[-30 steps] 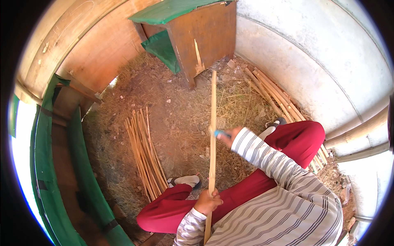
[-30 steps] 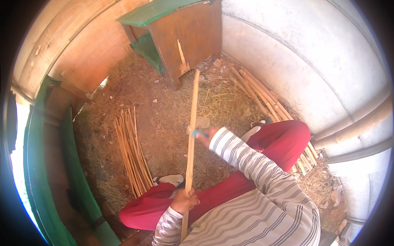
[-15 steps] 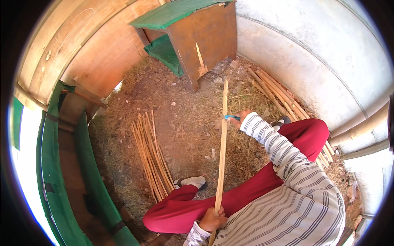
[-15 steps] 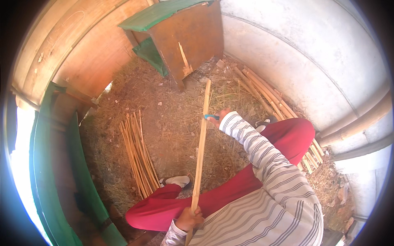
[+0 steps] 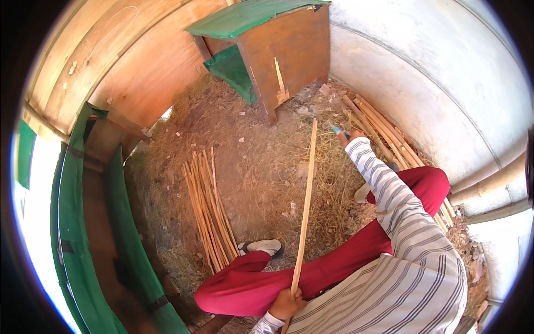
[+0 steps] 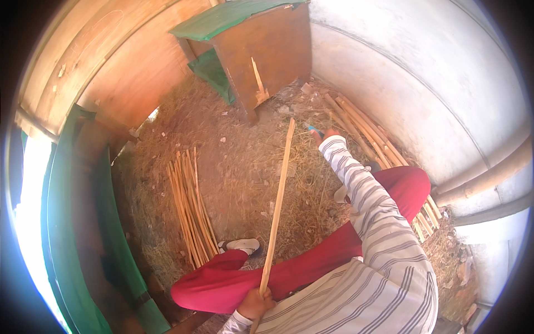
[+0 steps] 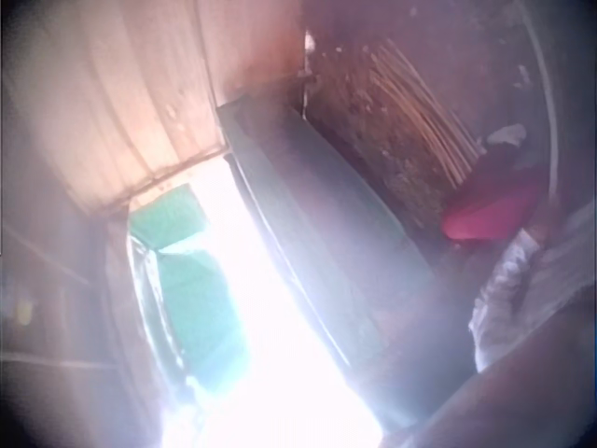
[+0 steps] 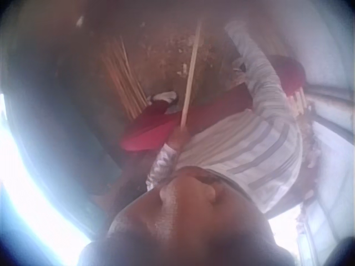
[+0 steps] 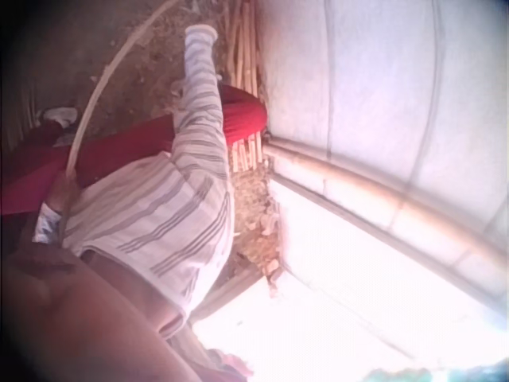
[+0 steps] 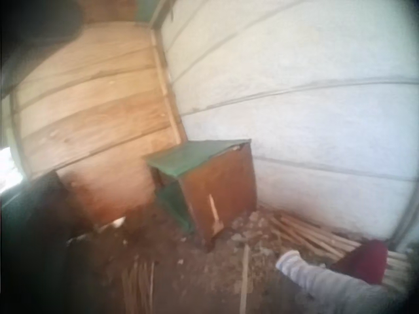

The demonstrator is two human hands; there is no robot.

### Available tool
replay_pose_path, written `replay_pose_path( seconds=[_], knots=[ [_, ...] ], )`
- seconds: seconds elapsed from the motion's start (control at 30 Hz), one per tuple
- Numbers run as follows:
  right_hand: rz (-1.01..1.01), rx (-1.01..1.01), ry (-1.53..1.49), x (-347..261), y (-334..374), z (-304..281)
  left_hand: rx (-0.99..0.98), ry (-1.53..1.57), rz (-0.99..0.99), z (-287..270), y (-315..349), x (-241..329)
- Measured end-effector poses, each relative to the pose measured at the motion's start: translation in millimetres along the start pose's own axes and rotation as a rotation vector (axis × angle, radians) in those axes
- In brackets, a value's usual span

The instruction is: The person sits on the ground and uses a small knife to shave thin strips off a long wooden stick. They hold the stick with their left hand and scrape the blade along its length with their right hand, creating wood shavings that fall to the floor.

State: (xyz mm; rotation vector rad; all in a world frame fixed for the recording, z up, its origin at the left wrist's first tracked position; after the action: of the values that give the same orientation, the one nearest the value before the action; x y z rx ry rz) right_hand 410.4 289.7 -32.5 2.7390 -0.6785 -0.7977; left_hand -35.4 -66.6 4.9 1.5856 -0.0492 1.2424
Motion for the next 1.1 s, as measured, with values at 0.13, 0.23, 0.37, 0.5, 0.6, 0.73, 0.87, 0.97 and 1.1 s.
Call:
replay_pose_path(
  seconds=[0.13, 0.23, 0.37, 0.5, 0.6, 0.73, 0.87, 0.97, 1.1],
  knots=[
    [-0.169, -0.141, -0.287, -35, 54, 18, 0.127, -0.128, -0.006, -8, -6, 45],
    [-0.428, -0.175, -0.256, -88, 129, 16, 0.269, -0.215, 0.154, -18, -9, 67],
    [-0.530, -0.343, -0.333, -107, 197, 30, 0.376, -0.220, 0.276, -32, -33, 86],
    [-0.679, -0.389, -0.216, -117, 241, 41, 0.385, -0.276, 0.322, -42, -70, 96],
    [-0.686, -0.461, -0.119, -120, 253, 44, 0.367, -0.156, 0.348, -48, -90, 83],
    [-0.698, -0.476, -0.047, -115, 248, 64, 0.390, -0.156, 0.254, -54, -104, 66],
    [-0.738, -0.381, 0.012, -111, 246, 80, 0.453, -0.222, 0.198, -54, -106, 58],
    [-0.732, -0.391, 0.035, -108, 241, 89, 0.475, -0.259, 0.150, -53, -103, 59],
    [-0.715, -0.420, 0.026, -108, 238, 97, 0.458, -0.203, 0.136, -56, -104, 57]
  ],
)
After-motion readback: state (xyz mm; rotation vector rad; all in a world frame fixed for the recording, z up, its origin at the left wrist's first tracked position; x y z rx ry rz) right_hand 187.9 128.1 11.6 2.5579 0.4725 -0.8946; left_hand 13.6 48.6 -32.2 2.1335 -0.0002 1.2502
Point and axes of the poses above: each hand's wrist, its own y-axis away from the middle knuckle, its own z-axis out of the palm, x = y × z, the point moved 7 cm from there along -y, towards the middle knuckle, and after that the axes turned 12 degrees about -x, right-handed, at the moved point
